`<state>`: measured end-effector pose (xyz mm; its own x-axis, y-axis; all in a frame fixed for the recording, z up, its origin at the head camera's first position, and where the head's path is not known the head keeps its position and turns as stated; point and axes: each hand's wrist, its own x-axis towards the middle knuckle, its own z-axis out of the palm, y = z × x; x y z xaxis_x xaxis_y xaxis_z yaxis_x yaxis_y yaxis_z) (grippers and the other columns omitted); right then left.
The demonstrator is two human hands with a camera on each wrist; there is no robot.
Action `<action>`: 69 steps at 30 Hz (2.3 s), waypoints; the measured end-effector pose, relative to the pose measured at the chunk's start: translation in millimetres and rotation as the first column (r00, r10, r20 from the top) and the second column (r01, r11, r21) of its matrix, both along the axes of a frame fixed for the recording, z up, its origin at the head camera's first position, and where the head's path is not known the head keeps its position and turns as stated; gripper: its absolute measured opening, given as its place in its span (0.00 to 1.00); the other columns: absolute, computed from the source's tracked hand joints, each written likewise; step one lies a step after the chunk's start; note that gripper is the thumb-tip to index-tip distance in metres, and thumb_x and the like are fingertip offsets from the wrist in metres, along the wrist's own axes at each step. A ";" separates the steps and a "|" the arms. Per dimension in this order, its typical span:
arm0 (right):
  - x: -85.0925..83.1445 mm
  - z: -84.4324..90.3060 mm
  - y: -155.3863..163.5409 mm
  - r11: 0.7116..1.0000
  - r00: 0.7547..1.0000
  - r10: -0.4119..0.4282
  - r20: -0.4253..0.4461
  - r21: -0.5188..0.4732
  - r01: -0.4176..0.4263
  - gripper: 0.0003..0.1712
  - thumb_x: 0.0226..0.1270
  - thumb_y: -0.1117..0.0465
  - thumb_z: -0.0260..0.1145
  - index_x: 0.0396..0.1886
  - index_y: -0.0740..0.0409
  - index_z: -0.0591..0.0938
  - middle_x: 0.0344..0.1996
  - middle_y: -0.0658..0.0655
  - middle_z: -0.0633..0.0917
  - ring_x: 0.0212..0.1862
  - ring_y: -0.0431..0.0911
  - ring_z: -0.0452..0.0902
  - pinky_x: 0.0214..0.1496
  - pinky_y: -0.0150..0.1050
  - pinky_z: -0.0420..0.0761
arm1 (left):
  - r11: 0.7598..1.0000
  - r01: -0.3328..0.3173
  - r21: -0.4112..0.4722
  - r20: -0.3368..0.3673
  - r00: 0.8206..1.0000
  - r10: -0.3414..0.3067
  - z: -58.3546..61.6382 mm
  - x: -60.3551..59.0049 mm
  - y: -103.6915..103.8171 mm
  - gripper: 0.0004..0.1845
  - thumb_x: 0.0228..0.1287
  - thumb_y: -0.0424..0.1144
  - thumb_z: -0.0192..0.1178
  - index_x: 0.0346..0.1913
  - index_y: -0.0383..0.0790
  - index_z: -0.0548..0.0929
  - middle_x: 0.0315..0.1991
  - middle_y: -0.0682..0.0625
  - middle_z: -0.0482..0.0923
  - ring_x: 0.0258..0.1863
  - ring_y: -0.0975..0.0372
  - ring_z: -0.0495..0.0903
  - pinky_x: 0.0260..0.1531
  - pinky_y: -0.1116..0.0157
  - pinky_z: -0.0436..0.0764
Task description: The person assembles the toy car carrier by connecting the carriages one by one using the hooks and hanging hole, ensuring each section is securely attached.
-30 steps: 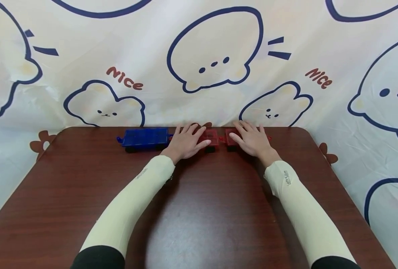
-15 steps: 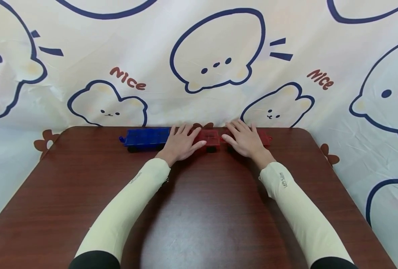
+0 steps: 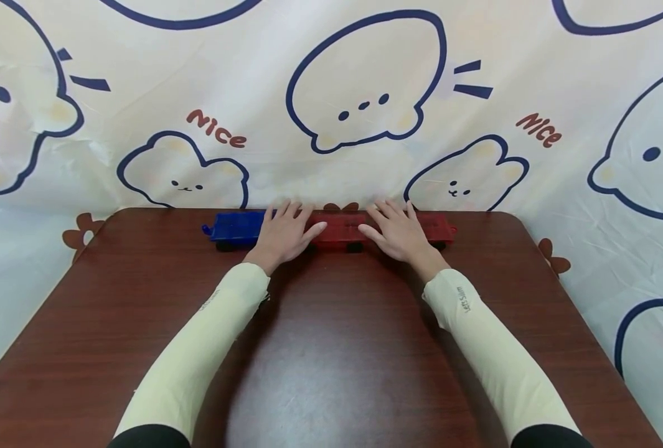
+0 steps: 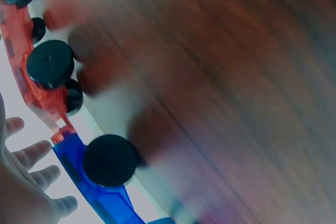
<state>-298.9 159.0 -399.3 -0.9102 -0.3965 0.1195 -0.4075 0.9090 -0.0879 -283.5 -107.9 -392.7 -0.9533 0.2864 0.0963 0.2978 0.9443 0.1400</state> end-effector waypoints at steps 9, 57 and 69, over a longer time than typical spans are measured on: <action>0.0 1.0 -11.7 1.000 1.000 0.025 -0.008 0.020 -0.024 0.45 0.62 0.24 0.27 0.73 0.39 0.54 0.73 0.53 0.58 0.75 0.52 0.46 0.71 0.64 0.41 | 1.000 -0.029 0.007 0.007 1.000 0.029 0.9 2.4 -18.1 0.45 0.59 0.76 0.22 0.72 0.54 0.54 0.72 0.45 0.54 0.73 0.48 0.47 0.69 0.40 0.42; -1.1 -3.8 -69.6 0.996 0.999 0.051 0.002 -0.079 -0.050 0.40 0.65 0.28 0.40 0.72 0.40 0.59 0.73 0.52 0.59 0.76 0.50 0.42 0.73 0.61 0.43 | 0.984 -0.175 0.016 0.009 0.985 0.175 -7.1 25.2 -125.5 0.37 0.69 0.65 0.29 0.72 0.48 0.55 0.72 0.38 0.52 0.73 0.43 0.44 0.67 0.37 0.41; -9.4 -14.3 -70.6 1.000 0.998 0.004 0.068 -0.028 -0.002 0.43 0.63 0.24 0.30 0.73 0.37 0.56 0.73 0.50 0.56 0.76 0.50 0.41 0.73 0.60 0.41 | 0.989 -0.147 -0.030 0.084 0.985 0.149 -12.6 12.2 -134.2 0.34 0.70 0.63 0.27 0.73 0.50 0.52 0.73 0.39 0.48 0.74 0.44 0.41 0.66 0.35 0.39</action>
